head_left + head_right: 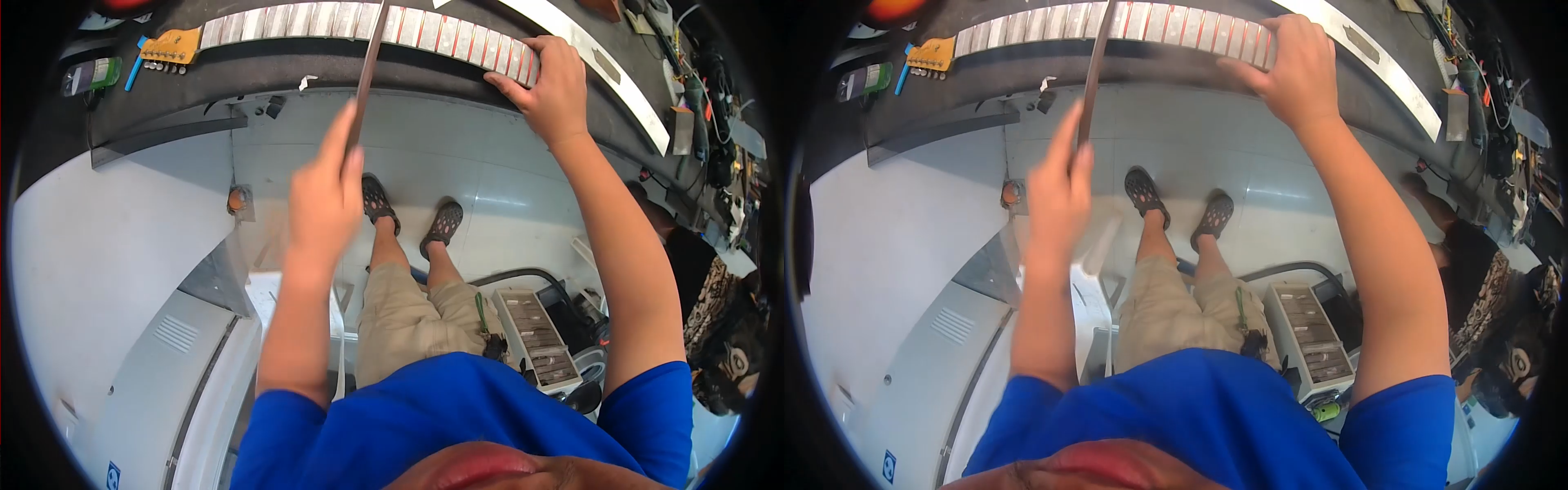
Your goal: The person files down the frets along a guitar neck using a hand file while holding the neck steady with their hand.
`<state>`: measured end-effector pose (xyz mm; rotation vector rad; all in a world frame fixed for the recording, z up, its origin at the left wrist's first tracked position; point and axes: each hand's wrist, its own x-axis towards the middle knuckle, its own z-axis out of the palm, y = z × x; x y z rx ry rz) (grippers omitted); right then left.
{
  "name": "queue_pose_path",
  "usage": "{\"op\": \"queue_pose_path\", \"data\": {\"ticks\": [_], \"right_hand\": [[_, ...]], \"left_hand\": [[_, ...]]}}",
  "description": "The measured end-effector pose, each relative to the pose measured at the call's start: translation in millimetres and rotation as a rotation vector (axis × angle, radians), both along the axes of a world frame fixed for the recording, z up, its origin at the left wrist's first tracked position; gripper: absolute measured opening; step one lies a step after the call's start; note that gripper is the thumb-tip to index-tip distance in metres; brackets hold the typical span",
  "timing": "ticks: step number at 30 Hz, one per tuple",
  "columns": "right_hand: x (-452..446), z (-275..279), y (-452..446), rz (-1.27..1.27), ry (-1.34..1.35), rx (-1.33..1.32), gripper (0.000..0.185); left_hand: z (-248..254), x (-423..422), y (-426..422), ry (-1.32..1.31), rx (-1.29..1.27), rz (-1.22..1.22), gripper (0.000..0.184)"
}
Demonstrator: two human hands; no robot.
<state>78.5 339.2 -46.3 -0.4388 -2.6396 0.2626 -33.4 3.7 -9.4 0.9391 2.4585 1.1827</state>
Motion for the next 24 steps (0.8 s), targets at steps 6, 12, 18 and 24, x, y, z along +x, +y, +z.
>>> {"op": "queue_pose_path", "data": {"ticks": [6, 12, 18, 24], "right_hand": [[-1.8, 2.5, -1.5, 0.004, 0.001, 0.022, 0.068], [-1.0, -0.8, -0.6, 0.006, -0.009, 0.021, 0.068], [-0.2, 3.2, -4.9, 0.001, -0.022, 0.032, 0.067], [-1.8, 4.0, -3.7, 0.026, -0.010, 0.029, 0.066]], "left_hand": [[18.3, -32.1, 50.1, -0.078, -0.085, 0.013, 0.047], [1.3, -30.4, 44.0, -0.044, 0.057, -0.016, 0.048], [-7.8, 0.2, 5.5, -0.034, -0.004, -0.009, 0.056], [10.3, -29.4, 46.5, -0.045, -0.111, 0.001, 0.056]]}}
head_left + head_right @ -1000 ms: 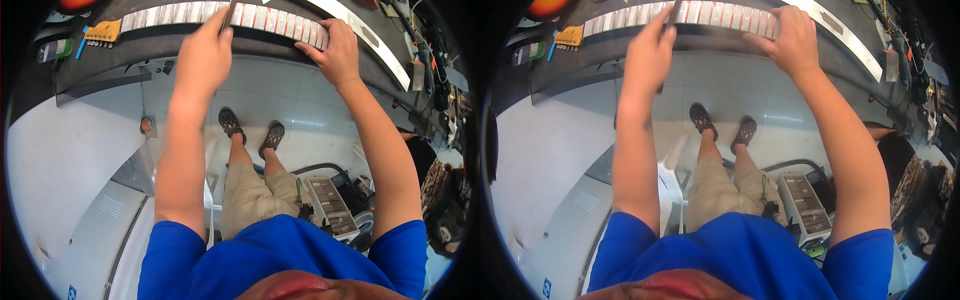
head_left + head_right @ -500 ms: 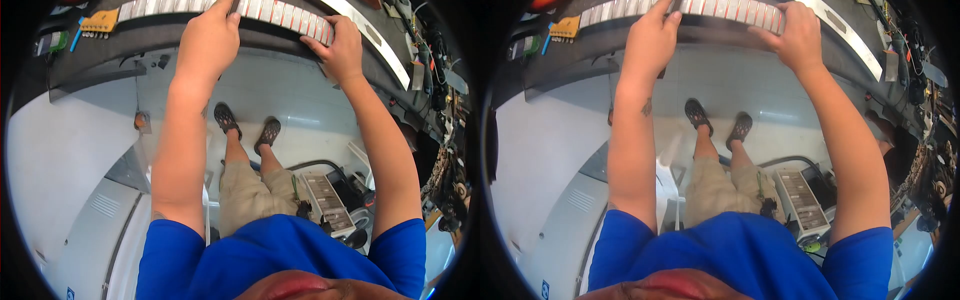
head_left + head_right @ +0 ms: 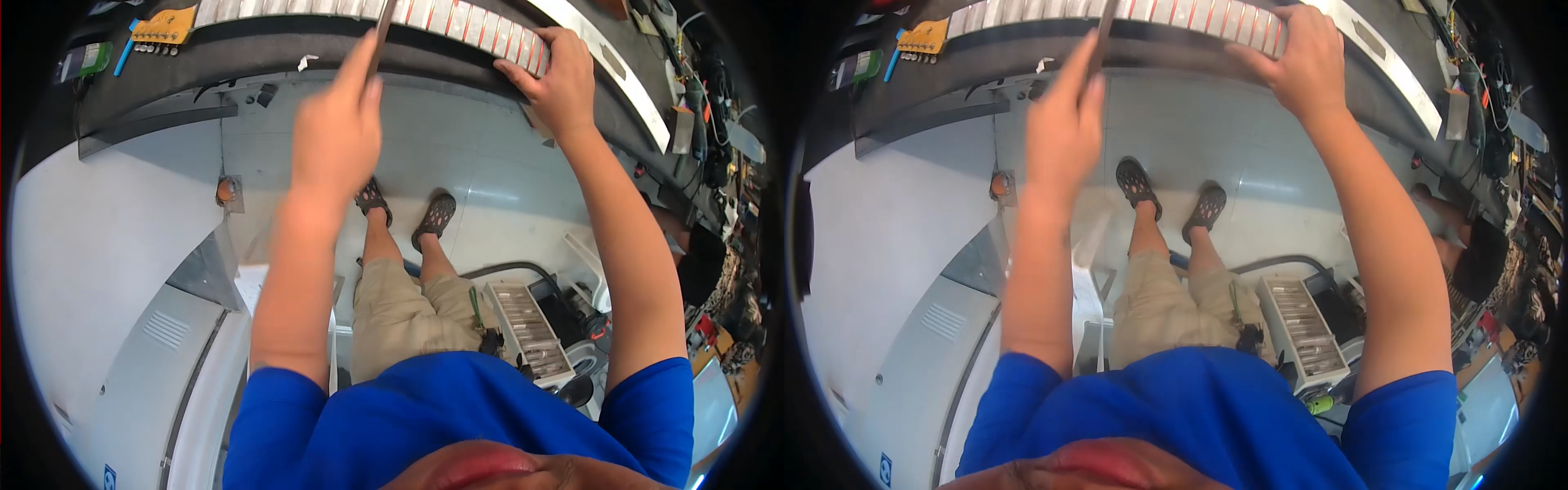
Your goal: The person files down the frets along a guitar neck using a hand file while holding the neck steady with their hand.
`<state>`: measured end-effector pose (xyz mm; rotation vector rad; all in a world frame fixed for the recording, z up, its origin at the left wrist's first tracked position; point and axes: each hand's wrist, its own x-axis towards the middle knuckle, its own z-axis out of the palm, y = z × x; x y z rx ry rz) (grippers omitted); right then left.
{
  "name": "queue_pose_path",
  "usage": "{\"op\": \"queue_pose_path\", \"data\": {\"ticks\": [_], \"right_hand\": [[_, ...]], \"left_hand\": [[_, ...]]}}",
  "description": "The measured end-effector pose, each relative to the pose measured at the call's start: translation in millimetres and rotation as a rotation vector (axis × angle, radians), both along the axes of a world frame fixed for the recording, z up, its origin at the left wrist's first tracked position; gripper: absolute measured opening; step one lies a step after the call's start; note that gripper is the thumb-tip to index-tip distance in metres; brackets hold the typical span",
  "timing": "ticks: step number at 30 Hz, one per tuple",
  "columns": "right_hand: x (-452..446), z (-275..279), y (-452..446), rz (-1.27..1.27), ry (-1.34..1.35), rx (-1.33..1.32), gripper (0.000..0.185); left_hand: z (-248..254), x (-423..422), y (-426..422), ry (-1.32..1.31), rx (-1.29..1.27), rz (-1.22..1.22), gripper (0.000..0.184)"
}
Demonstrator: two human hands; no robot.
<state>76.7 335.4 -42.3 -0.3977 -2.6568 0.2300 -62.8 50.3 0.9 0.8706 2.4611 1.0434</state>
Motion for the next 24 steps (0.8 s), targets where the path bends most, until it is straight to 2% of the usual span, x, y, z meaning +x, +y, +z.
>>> {"op": "queue_pose_path", "data": {"ticks": [2, 5, 9, 12, 17, 24], "right_hand": [[1.2, -0.4, 0.9, -0.032, -0.028, -0.026, 0.066], [0.5, 0.7, -0.8, -0.009, 0.022, -0.006, 0.067], [-0.5, 2.2, -2.0, -0.003, 0.000, 0.015, 0.067], [-0.4, 1.2, -1.2, 0.005, 0.008, 0.015, 0.067], [-0.7, 0.0, 2.4, -0.021, 0.003, -0.010, 0.066], [1.1, -3.8, 3.0, -0.031, -0.009, -0.048, 0.070]], "left_hand": [[-13.6, 41.3, -54.0, -0.015, 0.045, 0.021, 0.051], [-15.5, 49.2, -58.9, 0.055, 0.115, 0.015, 0.049], [-12.2, -23.7, 29.7, 0.211, 0.114, -0.060, 0.052], [-10.9, -13.9, 14.5, 0.187, 0.074, -0.045, 0.050], [-12.8, 77.7, -110.1, 0.048, -0.011, -0.036, 0.055], [-5.5, 55.4, -86.5, -0.009, 0.067, -0.002, 0.055]]}}
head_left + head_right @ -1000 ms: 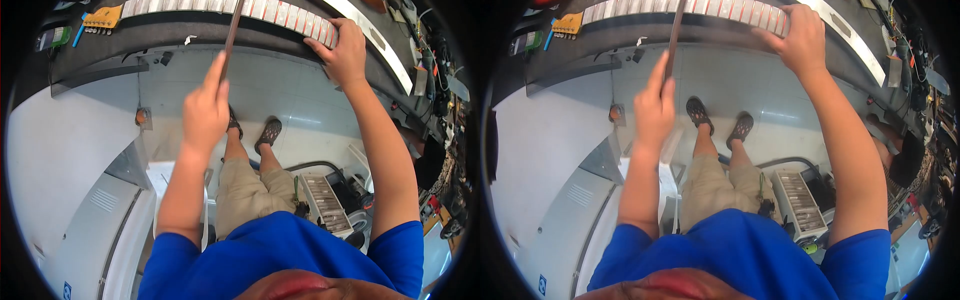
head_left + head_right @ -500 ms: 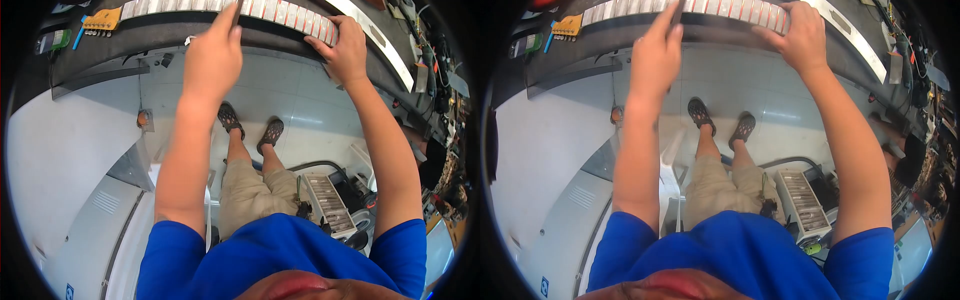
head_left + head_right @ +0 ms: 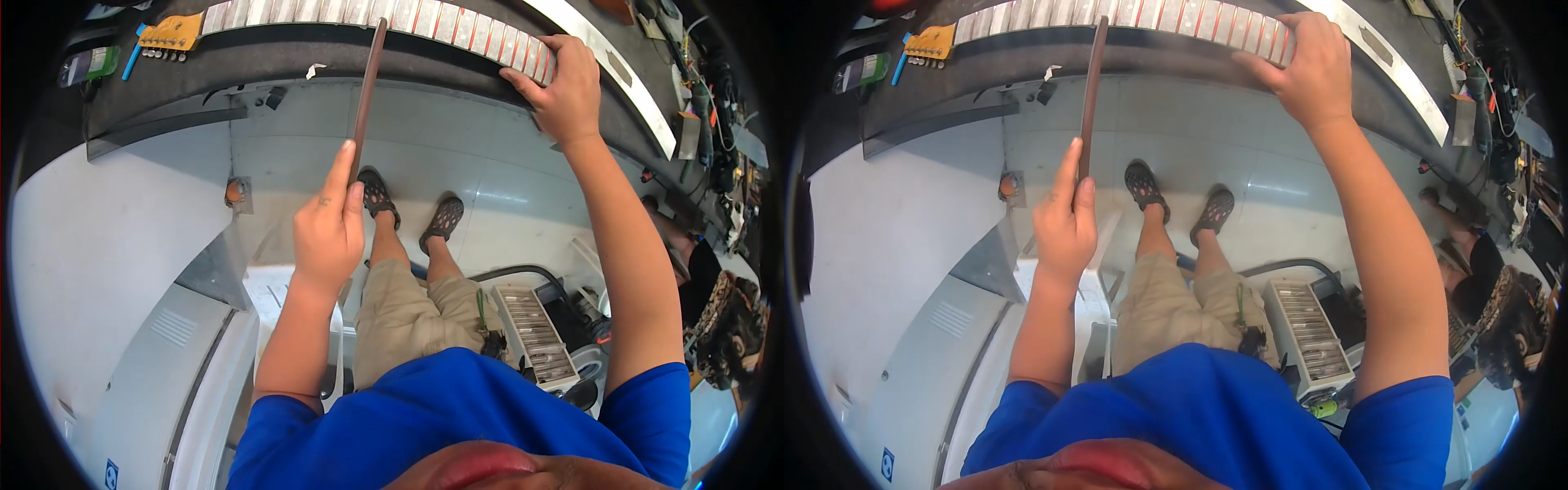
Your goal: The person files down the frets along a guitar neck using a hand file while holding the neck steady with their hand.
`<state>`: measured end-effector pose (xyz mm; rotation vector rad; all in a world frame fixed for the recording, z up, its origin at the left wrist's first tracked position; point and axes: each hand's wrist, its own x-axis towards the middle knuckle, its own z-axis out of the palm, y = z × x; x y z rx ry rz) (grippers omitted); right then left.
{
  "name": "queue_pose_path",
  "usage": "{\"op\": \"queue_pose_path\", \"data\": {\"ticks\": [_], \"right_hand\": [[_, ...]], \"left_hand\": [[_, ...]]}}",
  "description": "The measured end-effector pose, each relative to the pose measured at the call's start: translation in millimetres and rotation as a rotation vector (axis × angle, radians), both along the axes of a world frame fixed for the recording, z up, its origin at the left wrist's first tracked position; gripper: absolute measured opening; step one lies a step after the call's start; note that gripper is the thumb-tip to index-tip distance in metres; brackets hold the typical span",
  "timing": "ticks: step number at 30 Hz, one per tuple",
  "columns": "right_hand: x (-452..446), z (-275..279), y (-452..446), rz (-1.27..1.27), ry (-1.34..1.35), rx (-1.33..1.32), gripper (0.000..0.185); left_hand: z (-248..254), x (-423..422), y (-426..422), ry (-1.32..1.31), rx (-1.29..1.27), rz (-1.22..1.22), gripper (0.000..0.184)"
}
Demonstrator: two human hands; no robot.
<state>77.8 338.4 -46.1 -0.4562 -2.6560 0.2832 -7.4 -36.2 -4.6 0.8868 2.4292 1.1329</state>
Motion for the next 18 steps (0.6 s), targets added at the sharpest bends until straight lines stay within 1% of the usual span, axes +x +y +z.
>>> {"op": "queue_pose_path", "data": {"ticks": [5, 7, 9, 12, 13, 15, 17, 18], "right_hand": [[-0.3, -0.2, -0.4, 0.003, -0.002, 0.016, 0.069], [0.2, 1.4, -1.9, 0.009, 0.004, 0.034, 0.068], [-2.8, 5.8, -5.3, 0.024, 0.005, 0.056, 0.065], [0.5, 0.9, -0.2, 0.030, 0.010, 0.061, 0.065], [-1.7, 1.0, 1.7, 0.032, 0.013, 0.048, 0.067], [0.6, 0.3, 2.0, 0.022, 0.012, 0.012, 0.070], [-2.8, -1.2, 7.1, 0.024, 0.044, 0.032, 0.069], [1.0, -1.6, 2.8, 0.029, 0.042, 0.030, 0.069]], "left_hand": [[-3.9, -15.5, 30.9, -0.014, 0.045, -0.004, 0.054], [-9.4, -41.4, 74.5, 0.020, 0.102, 0.019, 0.051], [-4.1, -75.4, 120.4, 0.150, 0.123, -0.007, 0.047], [8.3, -78.1, 122.5, 0.084, 0.017, -0.009, 0.045], [-0.5, -62.0, 100.8, 0.120, 0.072, 0.001, 0.046], [-11.3, -19.0, 46.1, 0.077, 0.047, 0.020, 0.048], [-24.0, -12.8, 29.7, 0.164, 0.116, -0.004, 0.051], [-23.2, -12.9, 30.4, 0.172, 0.102, -0.014, 0.053]]}}
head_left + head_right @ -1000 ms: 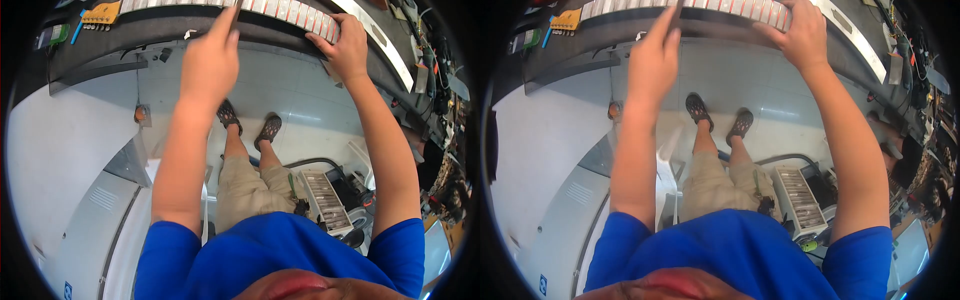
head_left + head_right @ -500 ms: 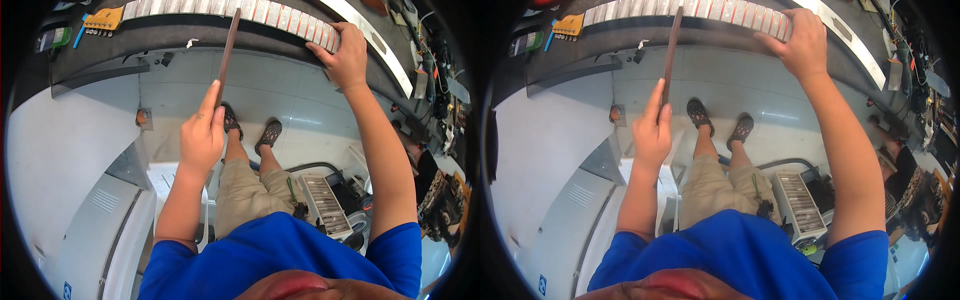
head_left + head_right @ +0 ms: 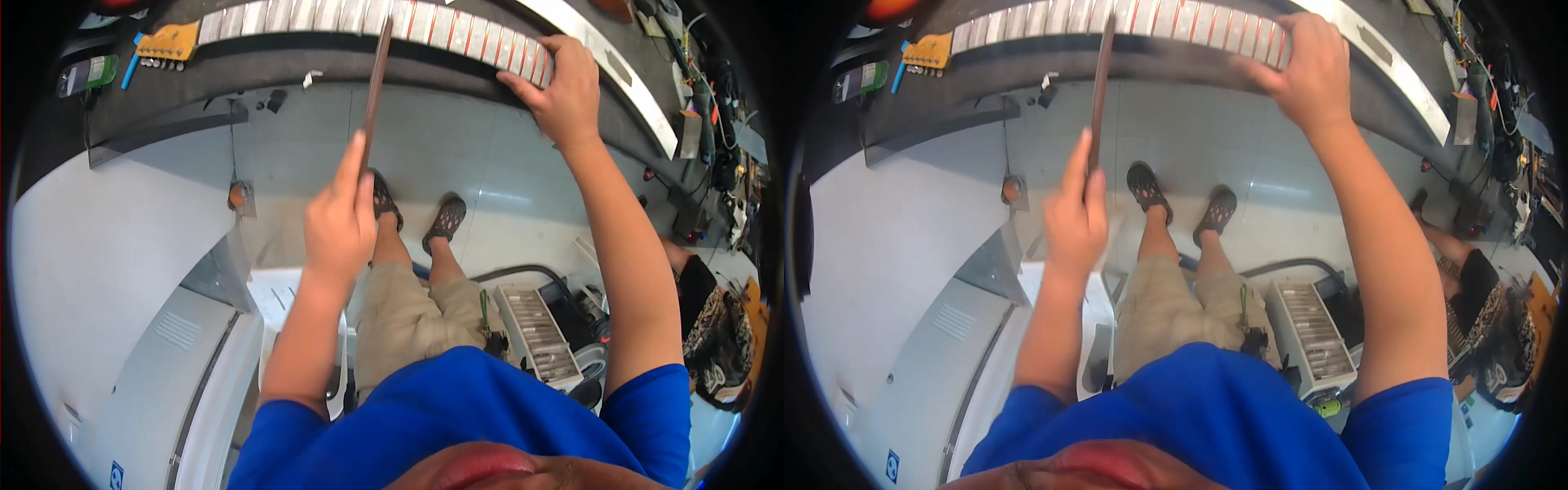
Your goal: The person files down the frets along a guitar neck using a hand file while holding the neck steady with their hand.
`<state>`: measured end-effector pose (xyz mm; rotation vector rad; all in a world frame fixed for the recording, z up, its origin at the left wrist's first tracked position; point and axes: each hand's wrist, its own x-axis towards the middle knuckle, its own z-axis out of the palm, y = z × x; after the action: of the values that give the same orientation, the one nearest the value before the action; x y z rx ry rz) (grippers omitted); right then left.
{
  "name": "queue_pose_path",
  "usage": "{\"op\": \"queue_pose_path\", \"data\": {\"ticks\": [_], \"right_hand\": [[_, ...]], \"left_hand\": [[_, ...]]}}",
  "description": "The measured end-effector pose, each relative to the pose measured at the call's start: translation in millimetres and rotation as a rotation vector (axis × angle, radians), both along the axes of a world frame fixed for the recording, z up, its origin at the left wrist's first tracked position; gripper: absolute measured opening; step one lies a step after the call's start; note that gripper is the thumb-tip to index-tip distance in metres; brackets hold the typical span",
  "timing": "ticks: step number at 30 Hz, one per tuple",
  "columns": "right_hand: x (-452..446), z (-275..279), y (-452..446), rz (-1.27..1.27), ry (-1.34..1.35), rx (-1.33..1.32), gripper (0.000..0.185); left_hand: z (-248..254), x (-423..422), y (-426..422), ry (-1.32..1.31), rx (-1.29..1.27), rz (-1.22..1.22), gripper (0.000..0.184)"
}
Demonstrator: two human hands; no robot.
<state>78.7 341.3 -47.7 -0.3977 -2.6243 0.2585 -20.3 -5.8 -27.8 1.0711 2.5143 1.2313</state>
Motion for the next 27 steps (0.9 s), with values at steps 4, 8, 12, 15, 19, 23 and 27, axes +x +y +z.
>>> {"op": "queue_pose_path", "data": {"ticks": [4, 8, 12, 15, 19, 23, 27], "right_hand": [[-3.0, 10.0, -8.3, 0.011, -0.020, -0.007, 0.067], [-2.2, 9.0, -7.2, 0.006, -0.040, 0.011, 0.067], [-4.7, 9.2, -4.7, -0.002, -0.008, -0.004, 0.068], [-1.2, 7.4, -9.4, -0.019, -0.034, 0.007, 0.067], [-1.1, 5.1, -6.1, -0.021, -0.052, 0.025, 0.067], [-2.0, 8.7, -8.2, -0.009, -0.034, 0.001, 0.067], [0.9, 10.9, -14.4, -0.047, -0.059, -0.028, 0.066]], "left_hand": [[21.5, -63.6, 82.6, 0.037, -0.051, -0.023, 0.051], [20.1, -55.5, 74.1, 0.009, -0.186, -0.010, 0.057], [5.9, 4.8, 2.4, 0.021, -0.046, 0.014, 0.056], [8.5, -20.2, 31.2, 0.050, -0.102, -0.008, 0.059], [39.3, -73.4, 111.0, 0.068, -0.021, -0.009, 0.039], [6.6, -10.9, 17.5, 0.085, -0.098, -0.006, 0.058], [3.8, 1.1, 6.5, 0.033, -0.105, 0.008, 0.058]]}}
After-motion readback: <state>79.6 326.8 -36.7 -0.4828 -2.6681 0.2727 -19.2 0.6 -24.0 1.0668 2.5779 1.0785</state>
